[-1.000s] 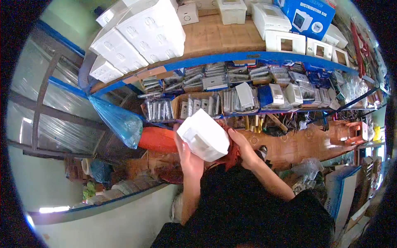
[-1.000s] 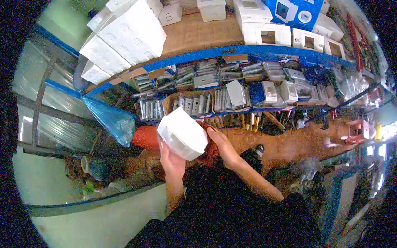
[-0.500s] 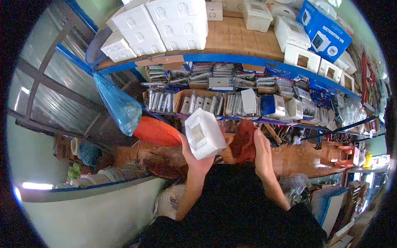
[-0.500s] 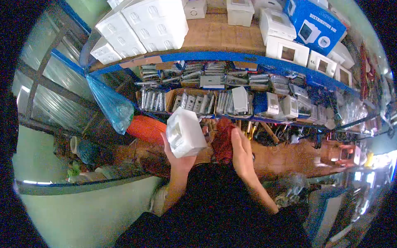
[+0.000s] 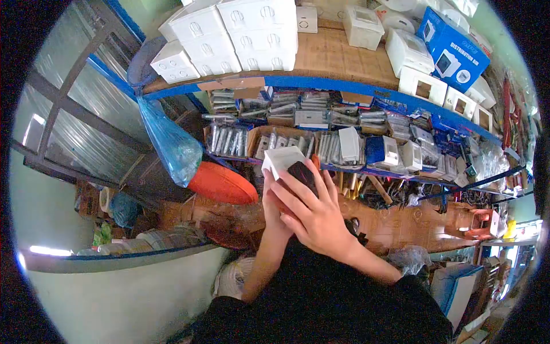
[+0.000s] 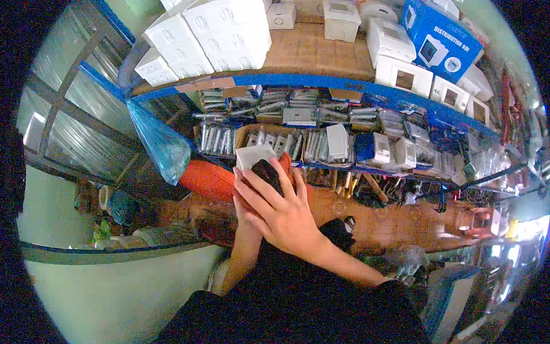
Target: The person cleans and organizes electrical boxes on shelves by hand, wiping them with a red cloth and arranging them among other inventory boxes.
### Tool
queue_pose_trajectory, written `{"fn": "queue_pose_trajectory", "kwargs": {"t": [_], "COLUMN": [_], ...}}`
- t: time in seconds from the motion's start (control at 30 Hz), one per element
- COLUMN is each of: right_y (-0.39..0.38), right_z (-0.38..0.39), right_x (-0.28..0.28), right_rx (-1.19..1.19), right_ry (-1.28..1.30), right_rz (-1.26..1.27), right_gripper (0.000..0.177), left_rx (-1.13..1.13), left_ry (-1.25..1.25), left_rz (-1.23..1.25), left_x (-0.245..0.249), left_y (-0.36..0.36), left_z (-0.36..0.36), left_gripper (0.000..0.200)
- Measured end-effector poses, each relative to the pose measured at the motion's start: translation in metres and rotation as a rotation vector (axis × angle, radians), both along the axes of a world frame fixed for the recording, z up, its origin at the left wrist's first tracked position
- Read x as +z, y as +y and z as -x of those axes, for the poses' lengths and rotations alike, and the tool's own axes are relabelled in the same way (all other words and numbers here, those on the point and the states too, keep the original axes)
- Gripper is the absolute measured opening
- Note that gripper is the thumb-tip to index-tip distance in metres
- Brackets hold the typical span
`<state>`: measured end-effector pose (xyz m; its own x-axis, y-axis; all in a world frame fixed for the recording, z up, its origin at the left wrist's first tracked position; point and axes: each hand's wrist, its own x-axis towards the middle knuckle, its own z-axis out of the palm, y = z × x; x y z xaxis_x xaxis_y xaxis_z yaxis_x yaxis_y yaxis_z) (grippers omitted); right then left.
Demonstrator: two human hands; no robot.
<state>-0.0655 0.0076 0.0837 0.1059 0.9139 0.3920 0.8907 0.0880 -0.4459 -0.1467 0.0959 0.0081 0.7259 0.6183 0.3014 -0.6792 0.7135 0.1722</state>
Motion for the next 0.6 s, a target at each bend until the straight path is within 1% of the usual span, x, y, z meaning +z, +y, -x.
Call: {"fn": "queue_pose_trajectory", "kwargs": {"t": [0.07, 0.1, 0.13, 0.17, 0.2, 0.23, 0.27, 0.33, 0.4, 0.43, 0.53, 0.57, 0.6], "right_y": [0.008, 0.01, 0.014, 0.021, 0.027, 0.036, 0.042, 0.04, 0.033, 0.029, 0.019, 0.016, 0.012], "right_z": [-0.005, -0.008, -0.012, -0.019, -0.027, -0.036, -0.045, -0.051, -0.046, -0.042, -0.031, -0.029, -0.026], "right_x": [-0.013, -0.009, -0.01, -0.013, -0.014, -0.014, -0.011, -0.016, -0.027, -0.032, -0.045, -0.046, -0.05], "right_rx": [0.023, 0.002, -0.002, -0.008, -0.017, -0.045, -0.05, 0.07, 0.064, 0.058, -0.021, -0.023, 0.0], "right_ry": [0.057, 0.064, 0.157, 0.246, 0.338, 0.515, 0.742, 0.73, 0.66, 0.626, 0.575, 0.577, 0.555], "right_rz": [-0.028, -0.055, -0.064, -0.076, -0.087, -0.163, -0.079, 0.101, 0.029, -0.005, -0.126, -0.115, -0.077], "right_gripper": [0.052, 0.048, 0.047, 0.045, 0.044, 0.041, 0.04, 0.042, 0.043, 0.044, 0.045, 0.046, 0.05], "left_rx": [0.13, 0.23, 0.326, 0.115, 0.148, 0.186, 0.224, 0.237, 0.256, 0.29, 0.371, 0.375, 0.349], "left_ry": [0.324, 0.578, 0.837, 0.505, 0.681, 0.76, 0.831, 0.867, 0.89, 0.869, 0.848, 0.834, 0.911], "left_rz": [-0.271, -0.469, -0.666, -0.023, -0.056, -0.237, -0.418, -0.313, -0.225, -0.175, -0.144, -0.096, -0.118], "left_x": [-0.012, -0.015, -0.017, -0.018, -0.027, -0.015, -0.003, -0.012, -0.02, -0.017, -0.018, -0.023, -0.035], "left_y": [0.0, -0.007, -0.012, -0.017, -0.015, -0.021, -0.028, -0.032, -0.026, -0.026, -0.025, -0.023, -0.018], "left_z": [0.004, 0.012, 0.017, 0.01, 0.012, 0.015, 0.018, 0.024, 0.022, 0.019, 0.016, 0.016, 0.017], "left_gripper": [0.059, 0.06, 0.061, 0.064, 0.073, 0.076, 0.079, 0.078, 0.077, 0.072, 0.068, 0.064, 0.054]}}
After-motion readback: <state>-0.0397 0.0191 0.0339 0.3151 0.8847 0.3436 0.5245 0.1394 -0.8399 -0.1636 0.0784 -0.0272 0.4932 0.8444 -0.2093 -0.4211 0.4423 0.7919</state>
